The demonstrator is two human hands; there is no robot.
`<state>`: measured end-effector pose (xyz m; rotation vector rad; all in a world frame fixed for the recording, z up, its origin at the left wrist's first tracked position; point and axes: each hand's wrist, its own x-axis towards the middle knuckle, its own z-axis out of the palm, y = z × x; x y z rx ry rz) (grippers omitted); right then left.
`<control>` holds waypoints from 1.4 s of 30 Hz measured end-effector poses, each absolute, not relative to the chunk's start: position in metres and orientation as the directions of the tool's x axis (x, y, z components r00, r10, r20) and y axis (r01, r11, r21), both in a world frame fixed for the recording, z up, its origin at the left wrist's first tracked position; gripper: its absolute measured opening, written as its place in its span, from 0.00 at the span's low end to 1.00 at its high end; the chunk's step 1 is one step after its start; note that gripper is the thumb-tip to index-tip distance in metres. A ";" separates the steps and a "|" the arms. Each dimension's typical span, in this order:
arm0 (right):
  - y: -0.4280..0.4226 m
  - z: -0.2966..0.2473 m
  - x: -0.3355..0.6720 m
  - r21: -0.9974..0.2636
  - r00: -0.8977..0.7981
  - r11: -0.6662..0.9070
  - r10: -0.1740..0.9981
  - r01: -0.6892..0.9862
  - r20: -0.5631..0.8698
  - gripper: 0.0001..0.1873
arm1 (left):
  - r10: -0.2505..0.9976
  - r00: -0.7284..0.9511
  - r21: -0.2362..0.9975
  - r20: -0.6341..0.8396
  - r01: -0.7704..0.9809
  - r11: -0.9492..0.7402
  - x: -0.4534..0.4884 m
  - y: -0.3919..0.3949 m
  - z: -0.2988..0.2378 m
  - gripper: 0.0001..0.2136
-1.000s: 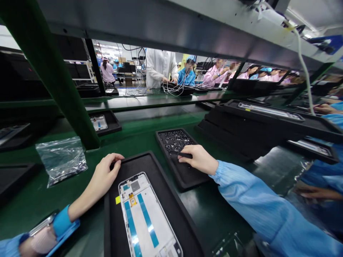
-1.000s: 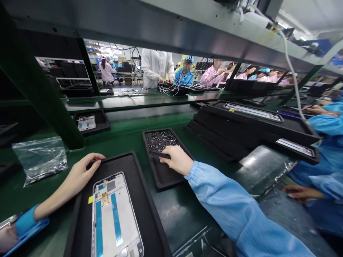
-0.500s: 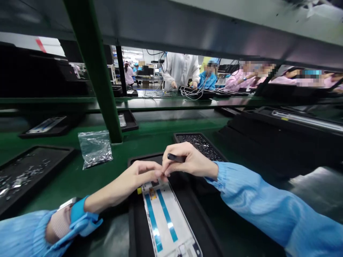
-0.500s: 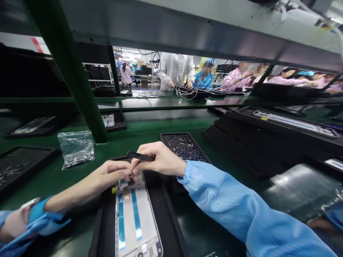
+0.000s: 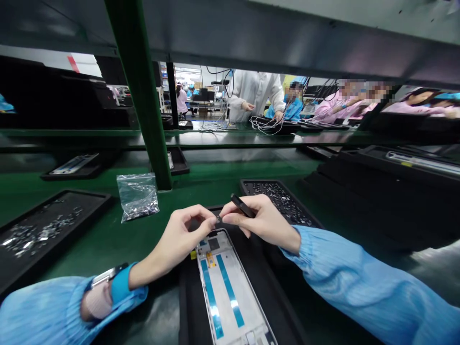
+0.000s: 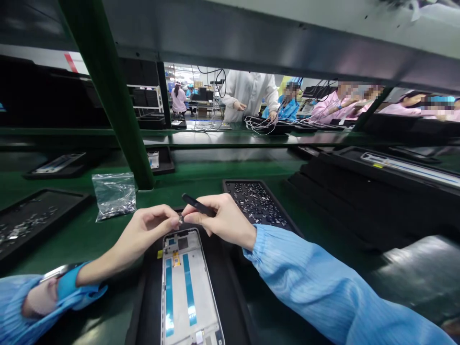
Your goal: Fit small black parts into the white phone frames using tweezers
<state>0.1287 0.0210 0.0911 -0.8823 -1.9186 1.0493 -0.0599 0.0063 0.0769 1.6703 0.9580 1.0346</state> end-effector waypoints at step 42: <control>0.040 0.055 0.103 -0.642 -0.675 0.648 0.689 0.410 0.263 0.08 | 0.826 0.459 0.537 0.327 0.629 -0.562 -0.093 -0.002 0.036 0.06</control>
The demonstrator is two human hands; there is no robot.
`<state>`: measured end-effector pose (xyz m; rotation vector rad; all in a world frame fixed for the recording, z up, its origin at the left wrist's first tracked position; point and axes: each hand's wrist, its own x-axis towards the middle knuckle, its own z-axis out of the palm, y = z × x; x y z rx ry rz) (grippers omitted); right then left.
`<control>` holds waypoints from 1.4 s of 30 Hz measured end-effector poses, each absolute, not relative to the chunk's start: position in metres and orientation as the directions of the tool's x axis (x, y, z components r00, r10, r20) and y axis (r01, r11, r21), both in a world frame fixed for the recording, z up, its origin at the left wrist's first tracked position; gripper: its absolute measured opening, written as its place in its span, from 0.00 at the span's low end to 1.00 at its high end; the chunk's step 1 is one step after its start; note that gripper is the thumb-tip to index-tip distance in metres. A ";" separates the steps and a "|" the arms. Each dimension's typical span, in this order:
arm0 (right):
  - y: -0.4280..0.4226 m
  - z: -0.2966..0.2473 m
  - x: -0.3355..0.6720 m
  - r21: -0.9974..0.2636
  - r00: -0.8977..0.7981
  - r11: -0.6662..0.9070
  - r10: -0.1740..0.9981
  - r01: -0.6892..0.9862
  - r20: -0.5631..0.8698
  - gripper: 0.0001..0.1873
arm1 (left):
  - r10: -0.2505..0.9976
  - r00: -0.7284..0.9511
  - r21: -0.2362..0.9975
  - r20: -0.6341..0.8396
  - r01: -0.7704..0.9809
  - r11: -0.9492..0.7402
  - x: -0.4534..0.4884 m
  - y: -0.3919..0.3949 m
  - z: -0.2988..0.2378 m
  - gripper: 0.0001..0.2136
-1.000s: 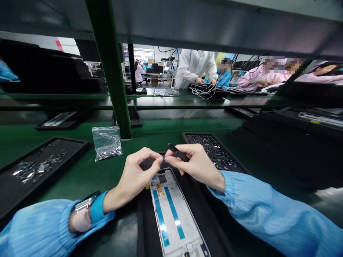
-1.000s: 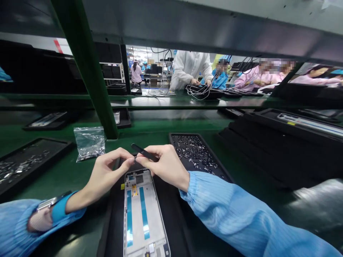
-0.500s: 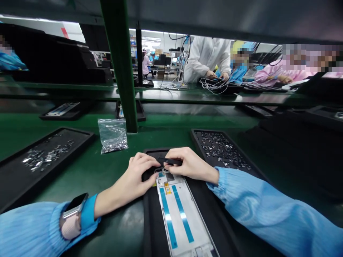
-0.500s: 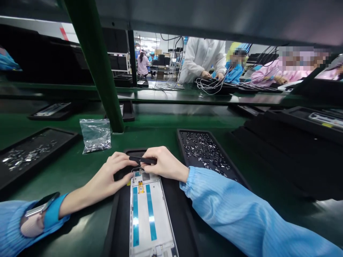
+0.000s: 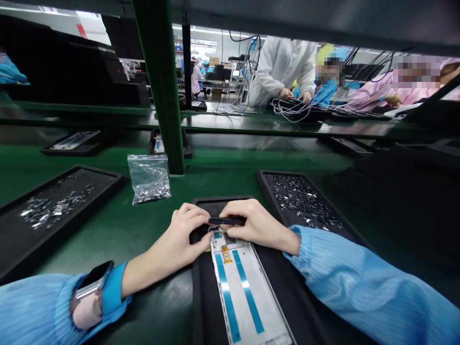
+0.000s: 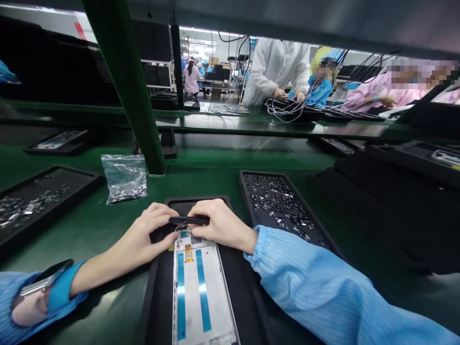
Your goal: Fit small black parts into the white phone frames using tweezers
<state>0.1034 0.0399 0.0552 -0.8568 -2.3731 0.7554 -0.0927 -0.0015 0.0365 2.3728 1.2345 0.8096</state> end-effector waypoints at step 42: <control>0.045 0.052 0.106 -0.953 -0.364 0.228 0.920 0.199 0.144 0.22 | 0.635 0.679 0.278 0.369 0.572 -0.772 -0.097 0.001 0.048 0.10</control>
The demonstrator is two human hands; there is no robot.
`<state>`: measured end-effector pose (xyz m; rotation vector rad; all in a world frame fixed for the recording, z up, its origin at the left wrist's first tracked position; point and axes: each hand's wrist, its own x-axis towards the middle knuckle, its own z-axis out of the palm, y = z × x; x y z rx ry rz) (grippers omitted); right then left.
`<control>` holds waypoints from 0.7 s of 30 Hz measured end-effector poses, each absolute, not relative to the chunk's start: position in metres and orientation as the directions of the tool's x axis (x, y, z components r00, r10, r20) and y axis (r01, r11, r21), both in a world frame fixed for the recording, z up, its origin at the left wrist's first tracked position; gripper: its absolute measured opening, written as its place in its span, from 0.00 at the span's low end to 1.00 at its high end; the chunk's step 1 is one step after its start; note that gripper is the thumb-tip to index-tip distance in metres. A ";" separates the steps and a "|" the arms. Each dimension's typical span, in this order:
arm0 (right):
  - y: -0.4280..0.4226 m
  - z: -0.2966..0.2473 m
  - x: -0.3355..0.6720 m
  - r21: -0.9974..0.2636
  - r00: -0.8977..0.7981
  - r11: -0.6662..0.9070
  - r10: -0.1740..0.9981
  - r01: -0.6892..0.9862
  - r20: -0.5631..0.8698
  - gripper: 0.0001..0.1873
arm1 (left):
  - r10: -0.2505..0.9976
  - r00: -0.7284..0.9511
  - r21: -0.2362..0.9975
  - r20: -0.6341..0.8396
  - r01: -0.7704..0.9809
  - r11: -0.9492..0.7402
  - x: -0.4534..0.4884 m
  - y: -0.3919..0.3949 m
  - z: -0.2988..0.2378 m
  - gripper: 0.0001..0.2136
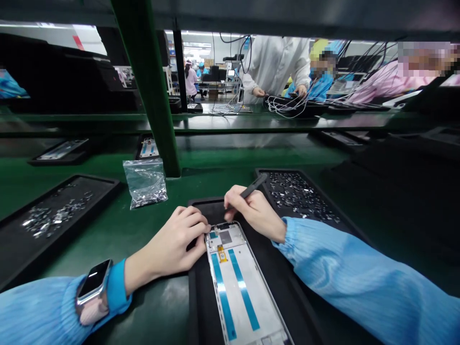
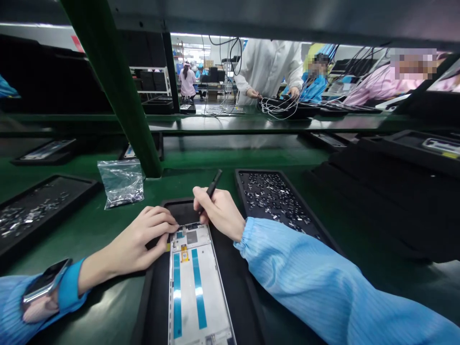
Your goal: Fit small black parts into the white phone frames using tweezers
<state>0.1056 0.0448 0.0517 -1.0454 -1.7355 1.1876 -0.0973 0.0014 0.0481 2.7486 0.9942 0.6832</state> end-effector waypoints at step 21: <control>0.037 0.055 0.099 -0.790 -0.560 0.544 0.762 0.282 0.325 0.08 | 0.661 0.650 0.333 0.375 0.571 -0.750 -0.094 0.000 0.048 0.10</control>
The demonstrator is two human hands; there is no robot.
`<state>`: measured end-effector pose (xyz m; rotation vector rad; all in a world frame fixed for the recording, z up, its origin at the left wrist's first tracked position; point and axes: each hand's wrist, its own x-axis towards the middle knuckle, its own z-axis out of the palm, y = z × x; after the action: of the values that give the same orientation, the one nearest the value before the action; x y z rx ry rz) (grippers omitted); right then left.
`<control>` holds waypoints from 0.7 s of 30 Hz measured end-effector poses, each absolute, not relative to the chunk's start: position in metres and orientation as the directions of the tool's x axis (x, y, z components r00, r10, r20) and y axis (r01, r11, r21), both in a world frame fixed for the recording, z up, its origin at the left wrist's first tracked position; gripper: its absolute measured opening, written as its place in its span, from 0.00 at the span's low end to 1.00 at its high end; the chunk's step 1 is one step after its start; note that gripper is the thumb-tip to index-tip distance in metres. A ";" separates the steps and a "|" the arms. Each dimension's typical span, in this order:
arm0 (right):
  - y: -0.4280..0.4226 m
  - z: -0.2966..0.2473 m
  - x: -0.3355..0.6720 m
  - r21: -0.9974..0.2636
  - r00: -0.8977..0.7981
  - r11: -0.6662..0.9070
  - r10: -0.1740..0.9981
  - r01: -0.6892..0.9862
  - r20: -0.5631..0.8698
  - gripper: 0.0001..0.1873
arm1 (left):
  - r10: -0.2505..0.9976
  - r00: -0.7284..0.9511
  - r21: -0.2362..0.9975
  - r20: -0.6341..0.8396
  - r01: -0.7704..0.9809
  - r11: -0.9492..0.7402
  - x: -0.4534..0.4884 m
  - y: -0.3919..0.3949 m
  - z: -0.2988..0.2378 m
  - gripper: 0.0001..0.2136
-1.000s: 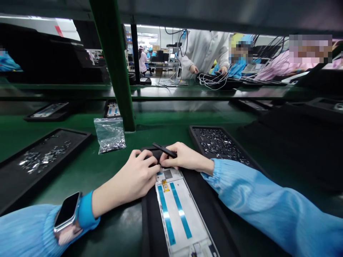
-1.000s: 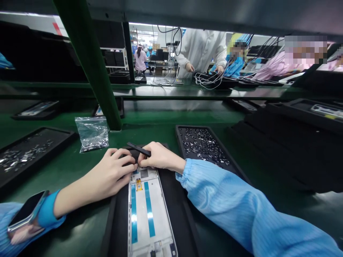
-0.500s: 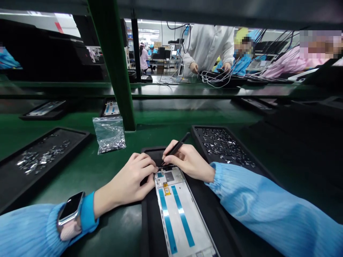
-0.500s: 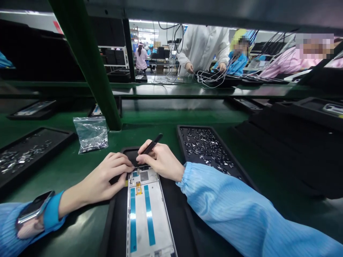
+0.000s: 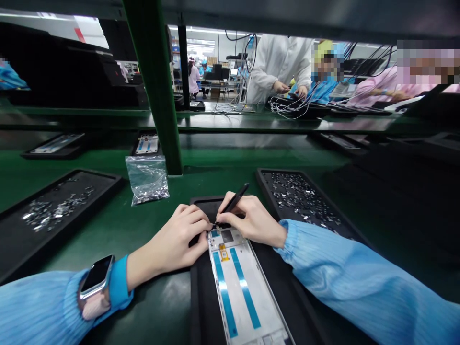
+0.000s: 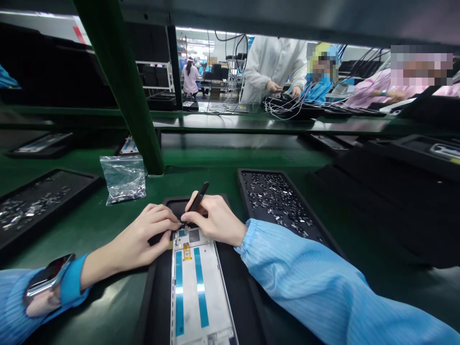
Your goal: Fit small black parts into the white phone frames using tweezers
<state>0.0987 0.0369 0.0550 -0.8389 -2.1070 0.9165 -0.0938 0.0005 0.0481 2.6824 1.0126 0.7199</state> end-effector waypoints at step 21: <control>0.034 0.052 0.098 -0.783 -0.462 0.530 0.812 0.325 0.357 0.06 | 0.690 0.640 0.376 0.339 0.580 -0.723 -0.097 0.002 0.044 0.12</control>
<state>0.0976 0.0344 0.0521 -0.9209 -2.0245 0.8328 -0.0972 0.0020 0.0442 2.6285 1.0347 0.6879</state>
